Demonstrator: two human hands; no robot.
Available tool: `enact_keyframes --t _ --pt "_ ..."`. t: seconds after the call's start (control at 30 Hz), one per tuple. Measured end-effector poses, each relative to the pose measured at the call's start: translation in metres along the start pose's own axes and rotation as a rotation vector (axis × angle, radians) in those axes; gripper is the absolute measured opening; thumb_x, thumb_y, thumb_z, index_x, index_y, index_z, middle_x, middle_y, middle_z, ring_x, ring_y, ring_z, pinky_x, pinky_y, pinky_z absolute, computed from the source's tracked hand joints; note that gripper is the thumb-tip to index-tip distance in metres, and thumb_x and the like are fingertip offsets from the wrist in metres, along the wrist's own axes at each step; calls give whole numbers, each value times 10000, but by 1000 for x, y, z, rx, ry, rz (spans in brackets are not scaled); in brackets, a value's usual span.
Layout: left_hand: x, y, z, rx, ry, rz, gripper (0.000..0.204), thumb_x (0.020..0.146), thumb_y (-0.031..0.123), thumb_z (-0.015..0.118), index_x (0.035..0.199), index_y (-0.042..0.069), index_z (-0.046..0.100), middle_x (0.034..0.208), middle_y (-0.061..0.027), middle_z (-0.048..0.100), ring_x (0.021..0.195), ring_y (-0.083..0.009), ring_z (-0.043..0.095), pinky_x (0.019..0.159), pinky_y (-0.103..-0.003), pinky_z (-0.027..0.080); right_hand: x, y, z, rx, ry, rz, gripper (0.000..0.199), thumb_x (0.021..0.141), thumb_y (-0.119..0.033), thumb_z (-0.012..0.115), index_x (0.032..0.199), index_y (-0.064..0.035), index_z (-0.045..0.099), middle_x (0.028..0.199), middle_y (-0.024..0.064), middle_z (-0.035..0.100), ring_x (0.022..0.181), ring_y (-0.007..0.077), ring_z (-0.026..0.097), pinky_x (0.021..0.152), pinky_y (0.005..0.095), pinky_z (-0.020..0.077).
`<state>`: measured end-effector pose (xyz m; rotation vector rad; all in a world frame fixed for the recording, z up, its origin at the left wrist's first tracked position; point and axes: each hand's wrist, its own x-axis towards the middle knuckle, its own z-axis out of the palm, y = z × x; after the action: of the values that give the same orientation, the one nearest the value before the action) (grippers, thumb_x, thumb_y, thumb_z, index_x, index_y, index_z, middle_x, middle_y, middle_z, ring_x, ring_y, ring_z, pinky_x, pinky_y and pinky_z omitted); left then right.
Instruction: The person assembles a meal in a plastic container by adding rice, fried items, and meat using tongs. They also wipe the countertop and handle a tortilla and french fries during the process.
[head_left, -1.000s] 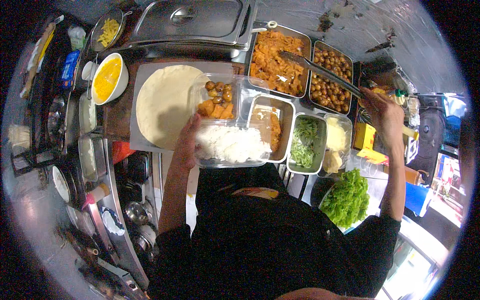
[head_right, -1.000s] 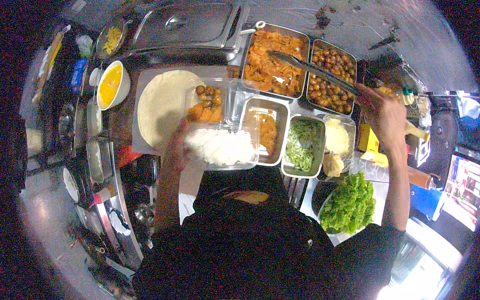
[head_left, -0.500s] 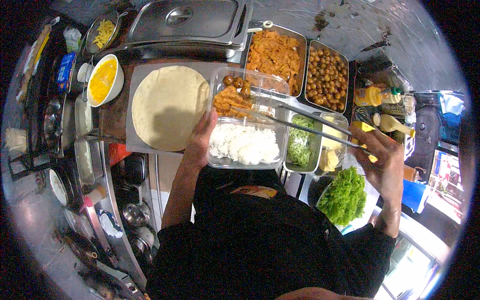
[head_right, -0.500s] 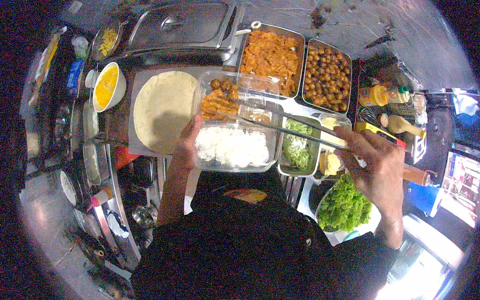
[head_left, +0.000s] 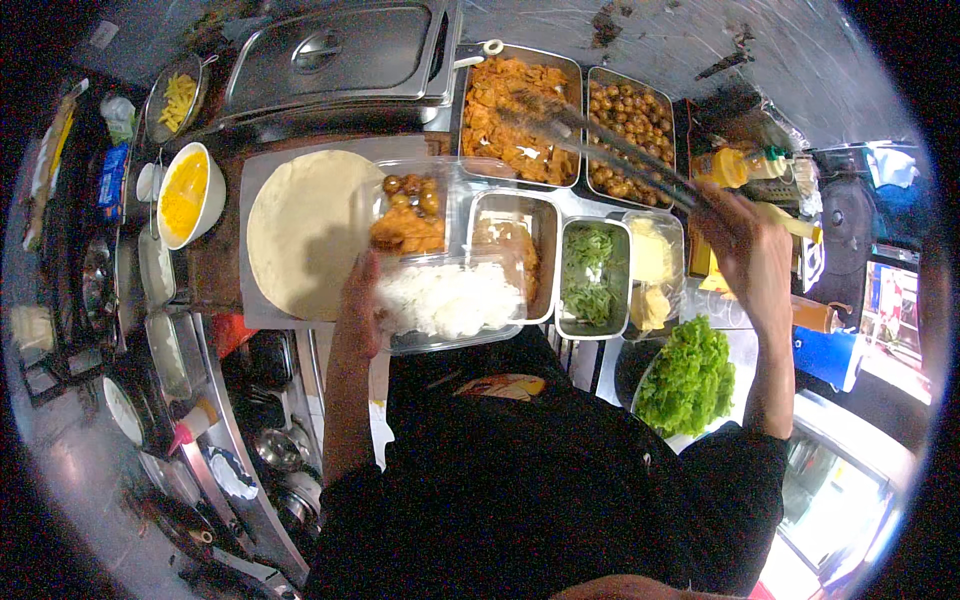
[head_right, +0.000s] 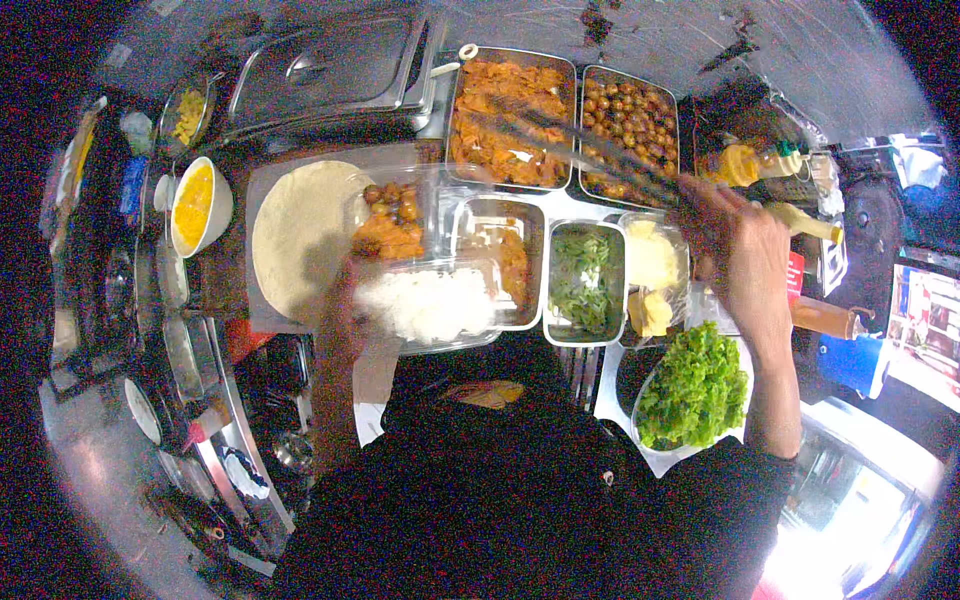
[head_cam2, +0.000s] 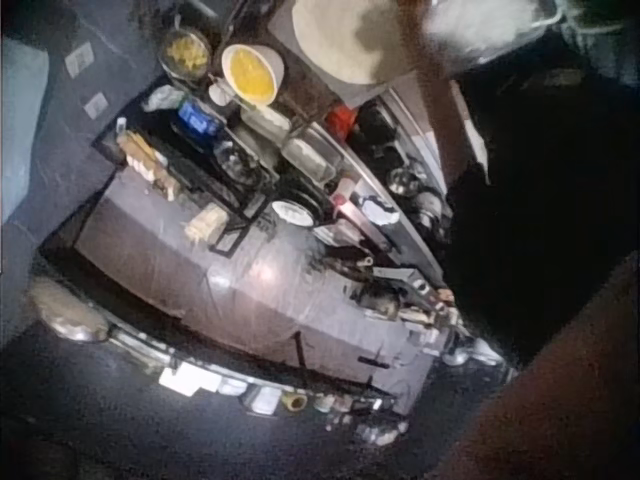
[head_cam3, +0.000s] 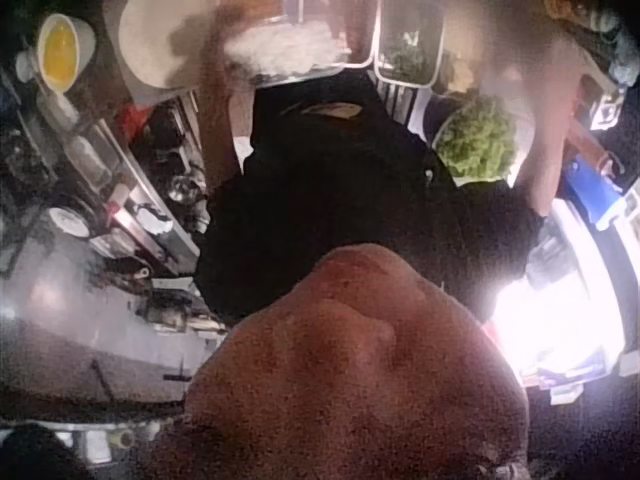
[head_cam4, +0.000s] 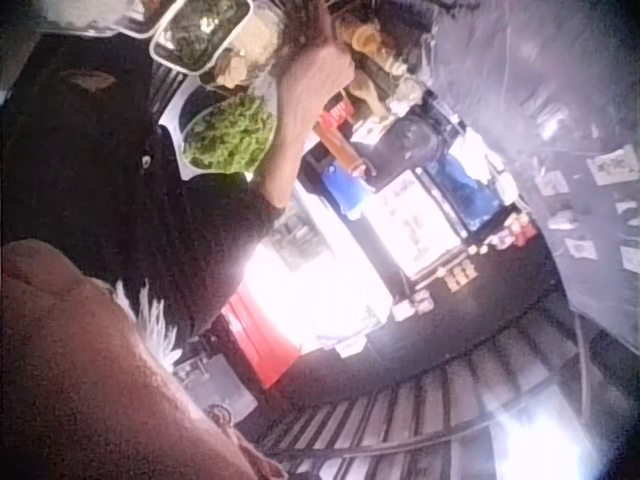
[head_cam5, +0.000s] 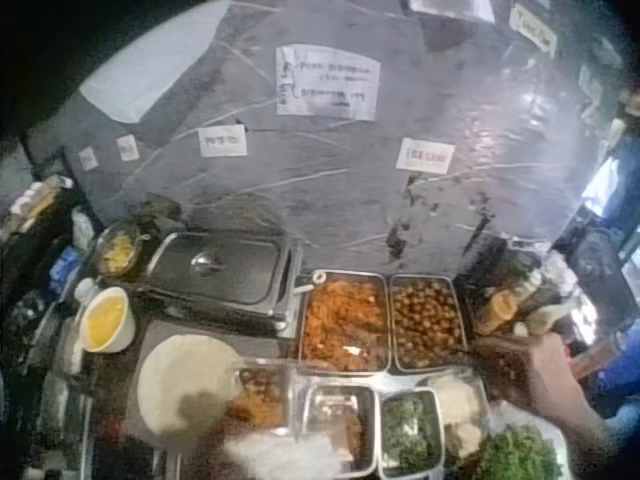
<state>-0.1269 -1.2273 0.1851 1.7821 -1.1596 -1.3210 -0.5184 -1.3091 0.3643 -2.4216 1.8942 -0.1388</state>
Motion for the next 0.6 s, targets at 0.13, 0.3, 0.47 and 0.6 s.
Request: enact_keyframes --t 0.13,0.3,0.47,0.6 --pt "0 -84 -33 470 48 464 577 1000 359 475 1467 51 334 1454 -171 405 1318 -307 407 1072 -423 367 12 56 44 -147 -53 92 314 835 -250 690 1109 -99 699 847 169 695 748 337 665 652 410 512" --pt "-19 -36 -38 -428 138 -276 564 1001 342 464 1473 62 330 1452 -163 404 1302 -306 432 1043 -426 408 18 69 81 -184 -189 118 322 814 -308 707 1083 -131 720 846 168 695 779 358 665 688 436 514" --pt "-18 -65 -48 -428 116 -169 637 980 446 490 1466 61 344 1414 -139 443 1274 -272 465 957 -410 484 23 56 94 -105 -227 38 317 809 -284 700 1085 -130 713 856 177 690 754 362 666 680 444 521" --pt "-18 -19 -36 -672 100 -294 623 977 456 496 1454 75 370 1376 -110 474 1215 -247 519 890 -390 524 26 57 115 -226 -211 -15 298 809 -282 694 1072 -143 716 838 165 691 728 351 669 636 441 527"
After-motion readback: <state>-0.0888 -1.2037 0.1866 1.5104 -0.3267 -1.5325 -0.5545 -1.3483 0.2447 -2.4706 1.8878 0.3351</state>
